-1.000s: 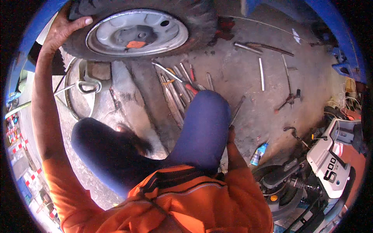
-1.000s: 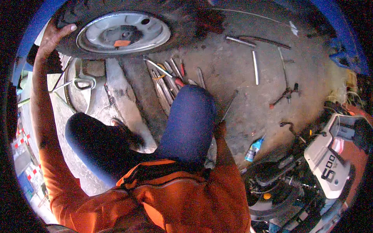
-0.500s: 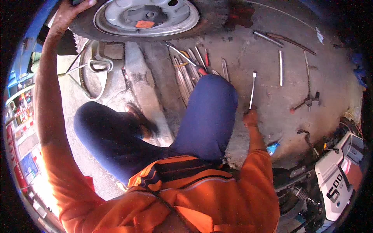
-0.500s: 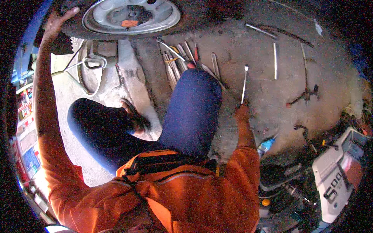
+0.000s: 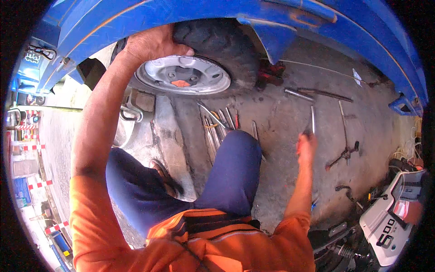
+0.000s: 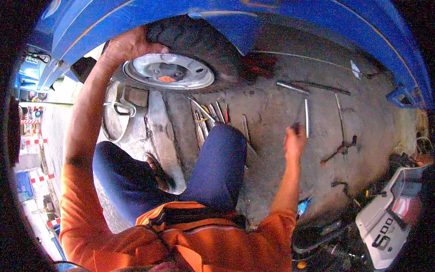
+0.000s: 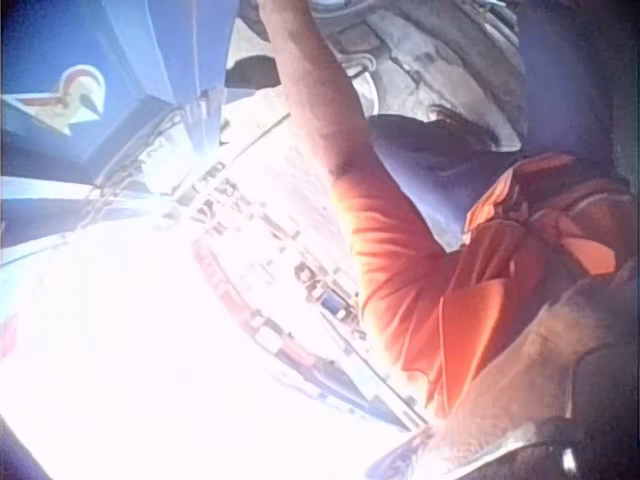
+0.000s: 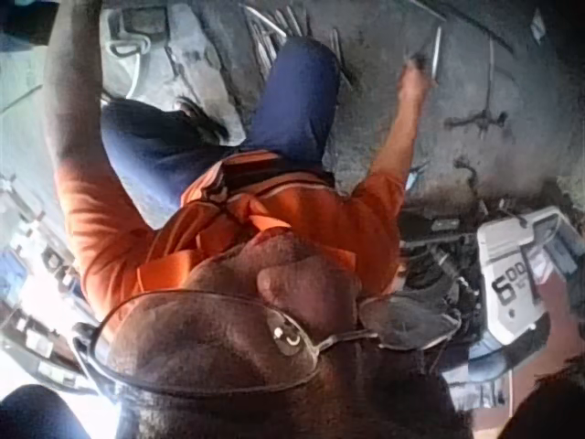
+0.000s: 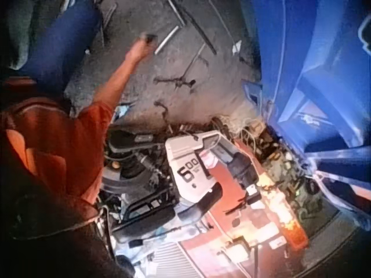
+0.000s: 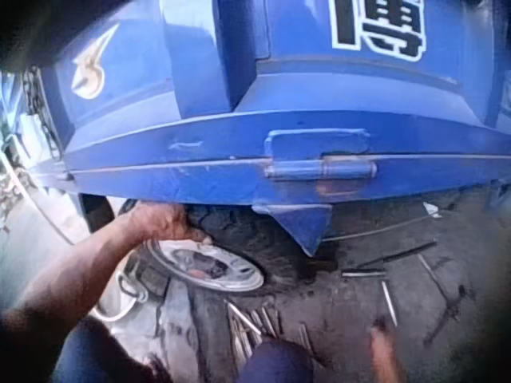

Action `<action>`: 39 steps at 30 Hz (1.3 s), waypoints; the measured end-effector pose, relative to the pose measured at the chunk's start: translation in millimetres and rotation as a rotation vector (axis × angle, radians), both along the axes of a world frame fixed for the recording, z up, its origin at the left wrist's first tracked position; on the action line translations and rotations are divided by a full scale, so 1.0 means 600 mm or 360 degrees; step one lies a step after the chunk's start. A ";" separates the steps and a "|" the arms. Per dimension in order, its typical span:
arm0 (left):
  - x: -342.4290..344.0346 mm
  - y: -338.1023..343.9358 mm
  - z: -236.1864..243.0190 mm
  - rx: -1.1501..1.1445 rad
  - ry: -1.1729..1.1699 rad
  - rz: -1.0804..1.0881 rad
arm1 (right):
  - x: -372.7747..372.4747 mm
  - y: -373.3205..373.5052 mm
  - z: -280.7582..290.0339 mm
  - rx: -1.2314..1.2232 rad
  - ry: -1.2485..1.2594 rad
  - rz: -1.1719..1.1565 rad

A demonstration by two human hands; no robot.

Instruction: The person removes a tire from a blue vehicle's wheel rim. They use their hands to pull the tire bead away from the rim and then use a metal tire iron to pry the tire off the rim, working around the circumference until the tire is fully detached.

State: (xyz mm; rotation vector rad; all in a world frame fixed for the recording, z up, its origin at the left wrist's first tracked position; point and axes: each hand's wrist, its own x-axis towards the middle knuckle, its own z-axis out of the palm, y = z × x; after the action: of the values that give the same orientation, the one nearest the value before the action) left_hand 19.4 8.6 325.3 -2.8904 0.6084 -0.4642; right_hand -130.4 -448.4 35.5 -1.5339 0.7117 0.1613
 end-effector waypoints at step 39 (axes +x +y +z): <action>0.002 0.245 -0.040 -0.0843 0.0244 0.0228 | 0.143 -0.039 0.023 0.0480 -0.0535 -0.1017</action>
State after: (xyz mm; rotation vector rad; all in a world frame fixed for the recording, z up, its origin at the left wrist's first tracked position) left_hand 20.4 155.7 301.3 -3.4673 0.3281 -0.4406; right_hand -44.5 -471.8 49.1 -0.9569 0.8273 -0.4415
